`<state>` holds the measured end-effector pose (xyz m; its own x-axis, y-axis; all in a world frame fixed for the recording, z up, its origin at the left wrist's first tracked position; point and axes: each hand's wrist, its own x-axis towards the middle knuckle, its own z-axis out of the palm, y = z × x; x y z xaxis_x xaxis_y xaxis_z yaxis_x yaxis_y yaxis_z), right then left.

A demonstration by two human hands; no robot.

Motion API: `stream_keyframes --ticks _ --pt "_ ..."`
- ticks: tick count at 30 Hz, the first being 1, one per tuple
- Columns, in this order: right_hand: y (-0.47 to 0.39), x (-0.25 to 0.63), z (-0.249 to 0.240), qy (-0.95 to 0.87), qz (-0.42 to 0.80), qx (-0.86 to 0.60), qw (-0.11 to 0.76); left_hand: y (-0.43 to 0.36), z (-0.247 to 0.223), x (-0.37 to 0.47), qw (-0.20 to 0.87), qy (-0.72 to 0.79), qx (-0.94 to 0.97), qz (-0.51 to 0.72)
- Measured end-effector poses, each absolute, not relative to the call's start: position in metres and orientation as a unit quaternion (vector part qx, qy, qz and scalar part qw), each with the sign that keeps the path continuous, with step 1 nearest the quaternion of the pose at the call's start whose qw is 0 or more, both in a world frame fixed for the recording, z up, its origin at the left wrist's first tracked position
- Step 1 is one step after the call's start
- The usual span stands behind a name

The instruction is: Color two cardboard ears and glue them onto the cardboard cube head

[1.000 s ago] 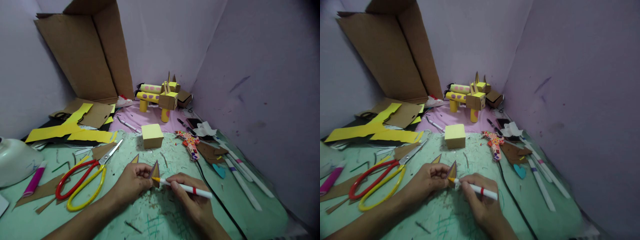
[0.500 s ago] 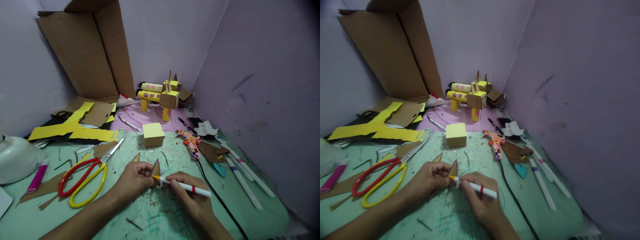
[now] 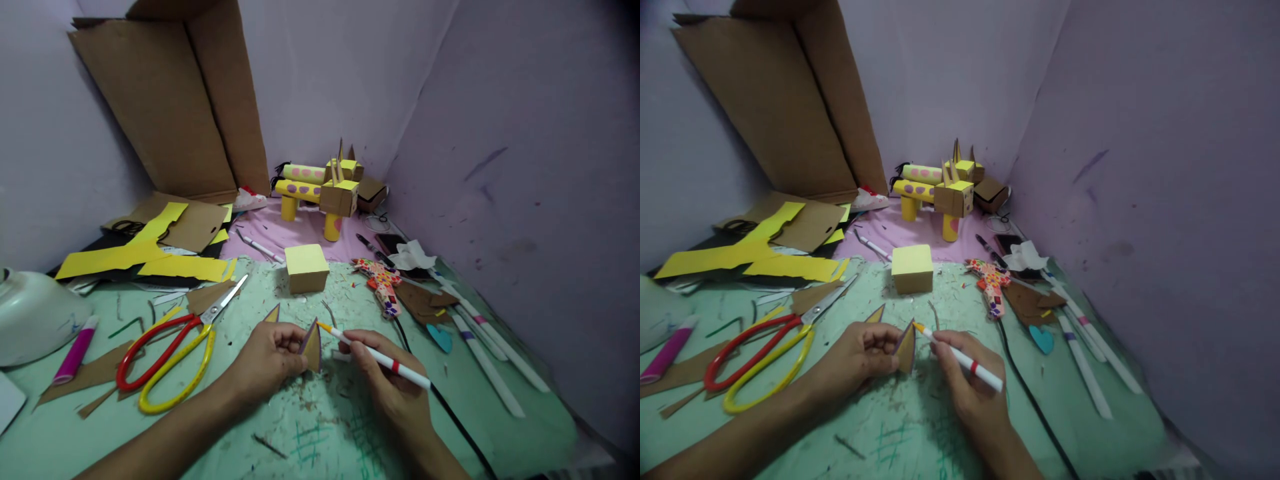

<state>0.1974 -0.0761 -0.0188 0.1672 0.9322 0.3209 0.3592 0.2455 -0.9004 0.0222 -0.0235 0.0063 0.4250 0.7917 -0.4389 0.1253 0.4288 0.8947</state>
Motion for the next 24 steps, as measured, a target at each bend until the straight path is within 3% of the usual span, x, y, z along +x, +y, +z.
stream_keyframes --ticks 24 --pt "-0.0800 0.1972 -0.0180 -0.561 0.302 -0.566 0.523 -0.0235 0.0092 0.0229 0.693 0.482 0.478 0.242"
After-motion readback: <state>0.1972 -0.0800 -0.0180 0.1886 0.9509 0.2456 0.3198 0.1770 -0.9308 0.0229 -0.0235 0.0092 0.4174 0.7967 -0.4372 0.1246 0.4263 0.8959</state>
